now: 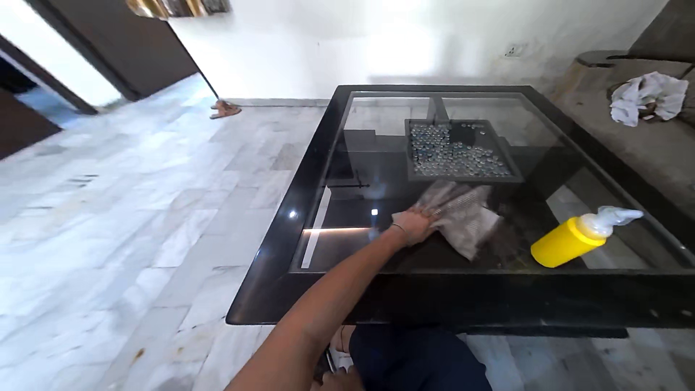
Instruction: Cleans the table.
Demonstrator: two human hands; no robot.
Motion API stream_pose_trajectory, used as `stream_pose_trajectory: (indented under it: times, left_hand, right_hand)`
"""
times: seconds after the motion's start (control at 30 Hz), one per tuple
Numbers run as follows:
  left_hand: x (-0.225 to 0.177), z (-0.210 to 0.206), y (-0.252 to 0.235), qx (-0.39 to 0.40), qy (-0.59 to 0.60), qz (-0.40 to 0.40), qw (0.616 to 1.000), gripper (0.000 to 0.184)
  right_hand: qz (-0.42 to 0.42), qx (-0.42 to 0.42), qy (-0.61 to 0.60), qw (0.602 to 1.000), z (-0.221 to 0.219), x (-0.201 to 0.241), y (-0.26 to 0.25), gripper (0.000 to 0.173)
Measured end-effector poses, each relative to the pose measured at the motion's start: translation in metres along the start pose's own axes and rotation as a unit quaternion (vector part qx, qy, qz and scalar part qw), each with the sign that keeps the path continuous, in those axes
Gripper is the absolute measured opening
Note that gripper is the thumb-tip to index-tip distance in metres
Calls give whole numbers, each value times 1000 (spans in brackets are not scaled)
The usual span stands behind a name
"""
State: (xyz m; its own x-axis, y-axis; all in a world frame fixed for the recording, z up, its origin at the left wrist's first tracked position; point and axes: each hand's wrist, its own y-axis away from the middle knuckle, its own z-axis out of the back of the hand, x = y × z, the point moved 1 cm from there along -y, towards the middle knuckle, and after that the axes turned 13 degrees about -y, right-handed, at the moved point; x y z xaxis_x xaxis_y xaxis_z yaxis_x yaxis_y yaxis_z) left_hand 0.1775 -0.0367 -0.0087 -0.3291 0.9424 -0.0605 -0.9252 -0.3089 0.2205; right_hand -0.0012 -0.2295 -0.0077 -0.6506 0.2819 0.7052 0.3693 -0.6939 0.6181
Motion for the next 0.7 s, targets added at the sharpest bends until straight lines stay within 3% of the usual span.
stream_pose_trajectory:
  times: [0.07, 0.17, 0.27, 0.47, 0.7]
  left_hand:
    - [30, 4, 18, -2, 38, 117, 992, 50]
    - [82, 1, 55, -14, 83, 307, 948, 48]
    - [123, -3, 110, -14, 95, 426, 900, 49]
    - [149, -15, 189, 16, 66, 528, 847, 50]
    - [110, 3, 136, 43, 92, 558, 824, 55]
  right_hand:
    - [-18, -1, -2, 1000, 3, 1, 1, 40]
    - [-44, 10, 4, 999, 5, 3, 2, 42]
    - [-46, 11, 26, 999, 4, 2, 0, 43]
    - [-31, 13, 50, 998, 2, 8, 0, 42]
    - [-26, 18, 45, 998, -2, 8, 0, 42]
